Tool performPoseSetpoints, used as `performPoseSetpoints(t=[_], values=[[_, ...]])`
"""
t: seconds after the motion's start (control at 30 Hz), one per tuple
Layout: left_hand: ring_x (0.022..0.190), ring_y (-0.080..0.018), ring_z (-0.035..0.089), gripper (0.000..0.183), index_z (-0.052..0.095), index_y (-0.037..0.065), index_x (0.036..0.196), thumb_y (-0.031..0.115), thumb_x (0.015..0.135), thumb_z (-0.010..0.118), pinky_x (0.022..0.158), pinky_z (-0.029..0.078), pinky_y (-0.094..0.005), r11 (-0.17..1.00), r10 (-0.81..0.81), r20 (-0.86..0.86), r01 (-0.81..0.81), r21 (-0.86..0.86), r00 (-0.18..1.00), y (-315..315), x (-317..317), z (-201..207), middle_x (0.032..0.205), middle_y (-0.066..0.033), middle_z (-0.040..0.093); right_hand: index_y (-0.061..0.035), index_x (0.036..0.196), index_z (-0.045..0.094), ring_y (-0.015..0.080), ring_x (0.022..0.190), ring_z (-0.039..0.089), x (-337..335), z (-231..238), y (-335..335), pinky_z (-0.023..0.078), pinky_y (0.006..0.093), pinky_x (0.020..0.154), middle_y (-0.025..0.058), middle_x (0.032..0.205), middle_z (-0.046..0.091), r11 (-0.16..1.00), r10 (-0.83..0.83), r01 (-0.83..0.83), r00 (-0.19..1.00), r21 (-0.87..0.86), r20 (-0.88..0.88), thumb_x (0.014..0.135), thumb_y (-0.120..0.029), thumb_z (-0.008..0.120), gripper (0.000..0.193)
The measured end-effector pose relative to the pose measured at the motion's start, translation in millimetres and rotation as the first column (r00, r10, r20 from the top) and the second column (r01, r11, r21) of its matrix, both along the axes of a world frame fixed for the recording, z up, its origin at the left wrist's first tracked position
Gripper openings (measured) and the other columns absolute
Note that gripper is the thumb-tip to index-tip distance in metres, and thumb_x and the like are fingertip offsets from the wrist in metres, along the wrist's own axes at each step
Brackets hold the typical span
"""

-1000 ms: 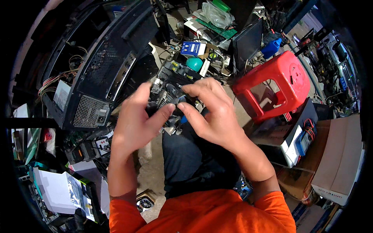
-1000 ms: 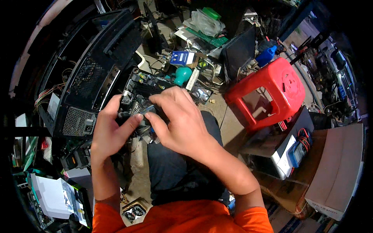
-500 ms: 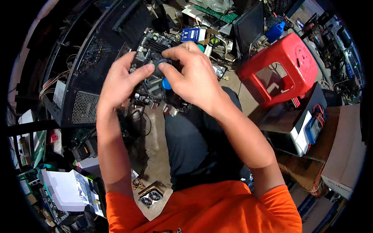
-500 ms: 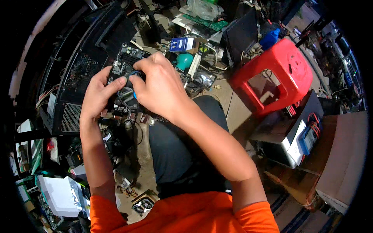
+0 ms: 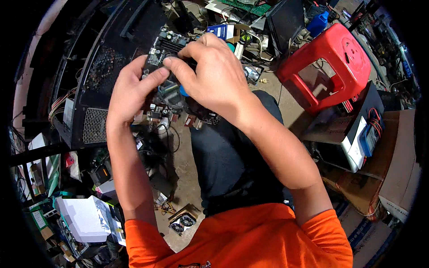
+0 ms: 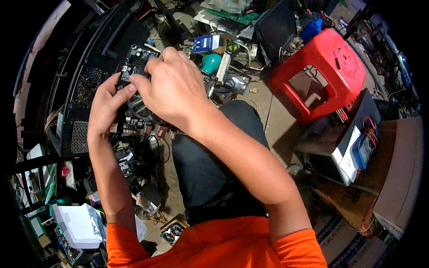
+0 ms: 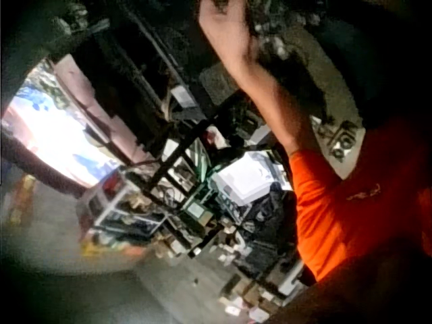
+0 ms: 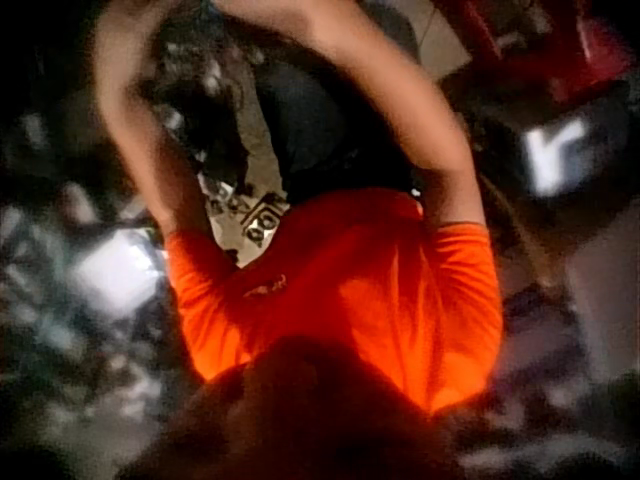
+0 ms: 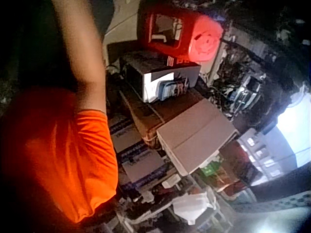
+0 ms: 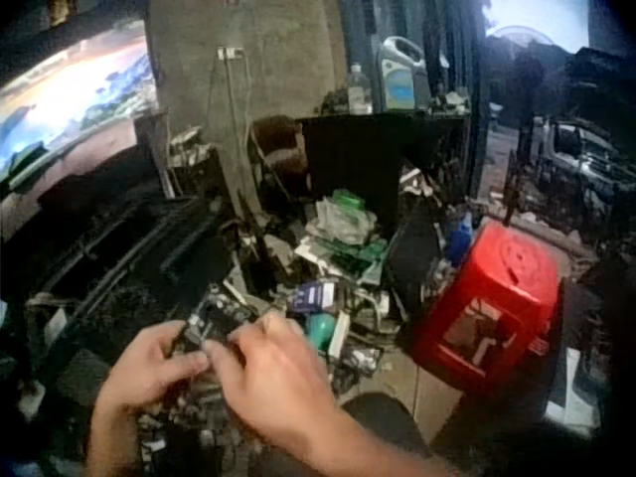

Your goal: The person applies thermal paste to a CPU cooler and installs it onto a motherboard. They then connect the fan cable to the motherboard header and secure the cooler using a screwdriver.

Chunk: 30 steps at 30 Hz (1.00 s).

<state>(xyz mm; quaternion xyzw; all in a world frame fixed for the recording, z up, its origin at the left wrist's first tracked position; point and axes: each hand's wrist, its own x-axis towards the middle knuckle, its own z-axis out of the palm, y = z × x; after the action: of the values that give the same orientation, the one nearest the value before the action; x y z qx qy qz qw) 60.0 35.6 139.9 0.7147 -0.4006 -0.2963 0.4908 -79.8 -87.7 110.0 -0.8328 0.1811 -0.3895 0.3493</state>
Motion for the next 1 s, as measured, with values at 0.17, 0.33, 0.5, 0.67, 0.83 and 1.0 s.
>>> performPoseSetpoints(t=[0.17, 0.33, 0.5, 0.67, 0.83, 1.0], values=[[0.085, -0.0088, 0.059, 0.029, 0.064, -0.004, 0.111, 0.013, 0.088, 0.071, 0.076, 0.050, -0.0275, 1.000, -0.014, 0.118, 0.017, -0.019, 0.993, 0.0, -28.3, 12.7, 0.095, -0.0042, 0.069, 0.0045, 0.079, 0.071, 0.0406, 0.091, 0.061, -18.7, 15.9, -3.1, 0.050, 0.0467, 0.084, 0.0253, 0.088, 0.064, 1.000, -0.013, 0.014, 0.999, 0.014, -0.043, 0.084, -0.028, 0.068, 0.033], [0.068, -0.0103, 0.054, 0.033, 0.063, -0.003, 0.104, 0.021, 0.084, 0.074, 0.059, 0.046, -0.0314, 0.997, 0.063, 0.190, -0.069, 0.023, 0.980, -5.1, -46.3, 14.5, 0.082, -0.0083, 0.067, 0.0055, 0.091, 0.068, 0.0405, 0.094, 0.062, -30.5, 18.5, 1.7, 0.050, 0.0463, 0.085, 0.0248, 0.095, 0.063, 0.990, -0.038, 0.055, 0.990, 0.127, -0.137, 0.084, -0.022, 0.069, 0.028], [0.057, -0.0190, 0.056, 0.039, 0.061, -0.003, 0.098, 0.028, 0.080, 0.075, 0.054, 0.045, -0.0347, 0.998, 0.046, 0.370, -0.058, 0.021, 0.928, -8.6, -58.4, 17.4, 0.070, -0.0155, 0.063, 0.0041, 0.089, 0.065, 0.0363, 0.083, 0.063, -44.3, 16.3, 0.8, 0.050, 0.0433, 0.075, 0.0212, 0.092, 0.062, 0.969, -0.036, 0.056, 0.996, 0.241, -0.085, 0.082, -0.016, 0.072, 0.023], [0.069, -0.0219, 0.064, 0.033, 0.061, -0.001, 0.105, 0.017, 0.082, 0.075, 0.063, 0.050, -0.0344, 0.994, -0.009, 0.535, -0.052, 0.099, 0.845, -7.1, -76.0, 20.9, 0.081, -0.0160, 0.066, 0.0026, 0.090, 0.065, 0.0318, 0.070, 0.059, -62.2, 12.4, -1.2, 0.047, 0.0406, 0.065, 0.0171, 0.083, 0.059, 0.976, -0.043, 0.047, 0.999, 0.213, -0.023, 0.080, -0.017, 0.074, 0.024], [0.068, -0.0293, 0.065, 0.029, 0.060, 0.000, 0.101, 0.012, 0.080, 0.076, 0.061, 0.050, -0.0356, 0.999, -0.011, 0.635, -0.012, 0.032, 0.773, -7.1, -89.9, 18.6, 0.080, -0.0150, 0.066, 0.0019, 0.082, 0.065, 0.0329, 0.070, 0.058, -75.0, 1.2, -6.7, 0.047, 0.0419, 0.066, 0.0161, 0.080, 0.058, 0.992, -0.025, 0.023, 1.000, 0.127, 0.014, 0.080, -0.016, 0.074, 0.020], [0.081, -0.0369, 0.066, 0.035, 0.062, 0.004, 0.102, 0.017, 0.074, 0.078, 0.068, 0.052, -0.0438, 0.992, -0.047, 0.681, -0.044, 0.116, 0.730, -12.7, -96.0, 14.1, 0.087, -0.0163, 0.066, 0.0041, 0.088, 0.059, 0.0305, 0.073, 0.062, -80.8, -10.1, -8.6, 0.050, 0.0368, 0.068, 0.0162, 0.084, 0.063, 0.988, 0.029, -0.044, 0.994, 0.150, 0.102, 0.080, -0.007, 0.070, 0.018]])
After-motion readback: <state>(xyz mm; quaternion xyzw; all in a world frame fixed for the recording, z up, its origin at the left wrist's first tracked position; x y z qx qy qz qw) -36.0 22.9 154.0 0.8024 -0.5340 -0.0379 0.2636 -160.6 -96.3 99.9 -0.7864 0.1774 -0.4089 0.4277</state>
